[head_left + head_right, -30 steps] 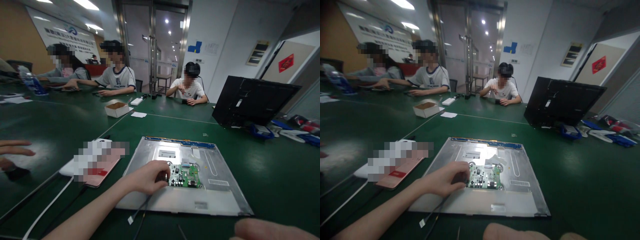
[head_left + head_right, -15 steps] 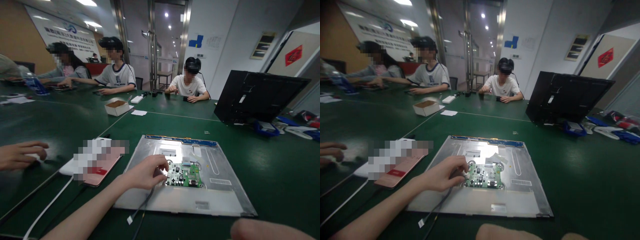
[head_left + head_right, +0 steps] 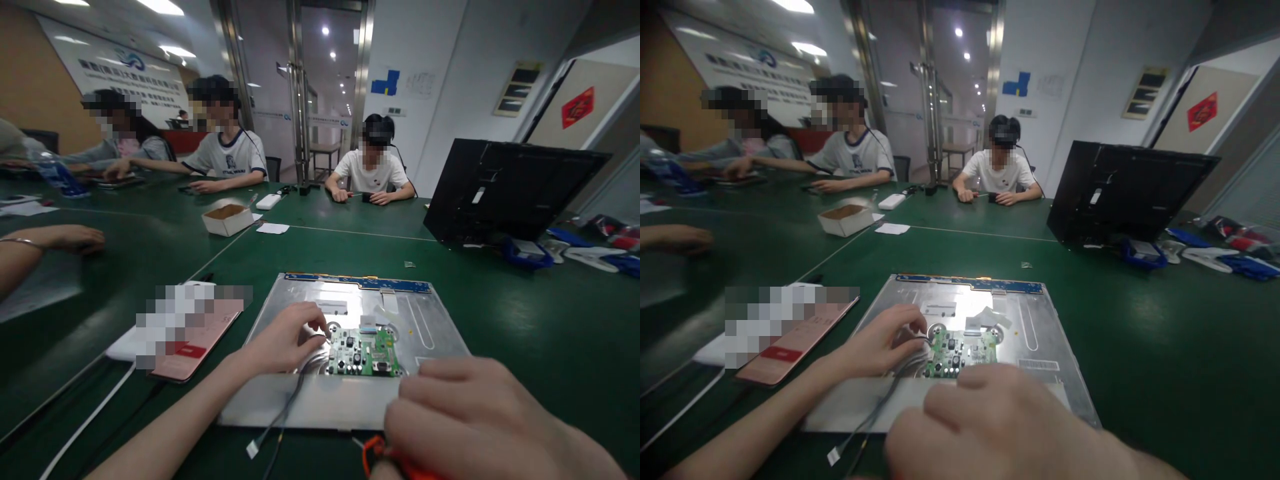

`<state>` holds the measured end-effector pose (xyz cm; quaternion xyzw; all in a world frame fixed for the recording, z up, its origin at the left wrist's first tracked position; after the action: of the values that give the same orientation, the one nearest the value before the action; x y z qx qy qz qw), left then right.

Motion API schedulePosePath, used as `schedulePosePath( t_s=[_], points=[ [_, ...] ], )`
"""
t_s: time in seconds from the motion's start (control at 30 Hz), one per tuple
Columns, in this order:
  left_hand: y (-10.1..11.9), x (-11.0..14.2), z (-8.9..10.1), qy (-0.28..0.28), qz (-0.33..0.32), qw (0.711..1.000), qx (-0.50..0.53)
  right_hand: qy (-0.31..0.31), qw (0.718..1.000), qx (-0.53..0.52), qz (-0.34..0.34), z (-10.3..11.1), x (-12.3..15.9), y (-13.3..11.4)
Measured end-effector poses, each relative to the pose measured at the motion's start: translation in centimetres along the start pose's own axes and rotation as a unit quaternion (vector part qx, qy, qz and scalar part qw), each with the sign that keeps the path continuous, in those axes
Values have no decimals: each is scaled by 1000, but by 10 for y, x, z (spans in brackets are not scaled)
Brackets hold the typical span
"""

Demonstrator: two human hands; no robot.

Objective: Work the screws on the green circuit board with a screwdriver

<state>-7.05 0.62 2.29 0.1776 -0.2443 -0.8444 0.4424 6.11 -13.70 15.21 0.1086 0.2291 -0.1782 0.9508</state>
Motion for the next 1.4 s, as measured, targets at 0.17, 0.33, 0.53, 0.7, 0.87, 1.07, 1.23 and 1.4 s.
schedulePosePath(
  t_s=[0.17,0.33,0.53,0.7,0.87,1.07,1.23,1.4],
  points=[
    [-16,-9,3,35,24,999,3,75,986,-128,-77,-9,20,65],
    [-13,-23,3,24,18,999,-23,171,896,-246,-327,-53,93,153],
    [-11,-49,-13,-22,41,997,-58,251,797,-324,-444,-99,156,176],
    [-20,-64,-22,-41,73,994,-65,264,770,-344,-467,-107,171,173],
    [-19,-65,-16,-43,85,994,-62,276,757,-356,-474,-110,171,171],
    [18,-70,-21,-45,0,998,-51,368,730,-326,-475,-98,180,175],
    [54,-84,-57,-87,-61,993,-58,423,705,-307,-480,-95,194,182],
    [68,-94,-81,-112,-94,988,-51,424,702,-312,-479,-97,196,184]
  ],
)
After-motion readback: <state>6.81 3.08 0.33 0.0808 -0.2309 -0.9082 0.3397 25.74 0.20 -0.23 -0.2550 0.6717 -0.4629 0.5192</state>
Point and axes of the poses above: each hand's wrist, its own x-axis away from the middle knuckle, its own z-axis out of the back of the hand, y = z × x, the point moved 7 cm from there along -x, towards the middle knuckle, and after that the axes turned 14 degrees about z, right-handed, at the moved point
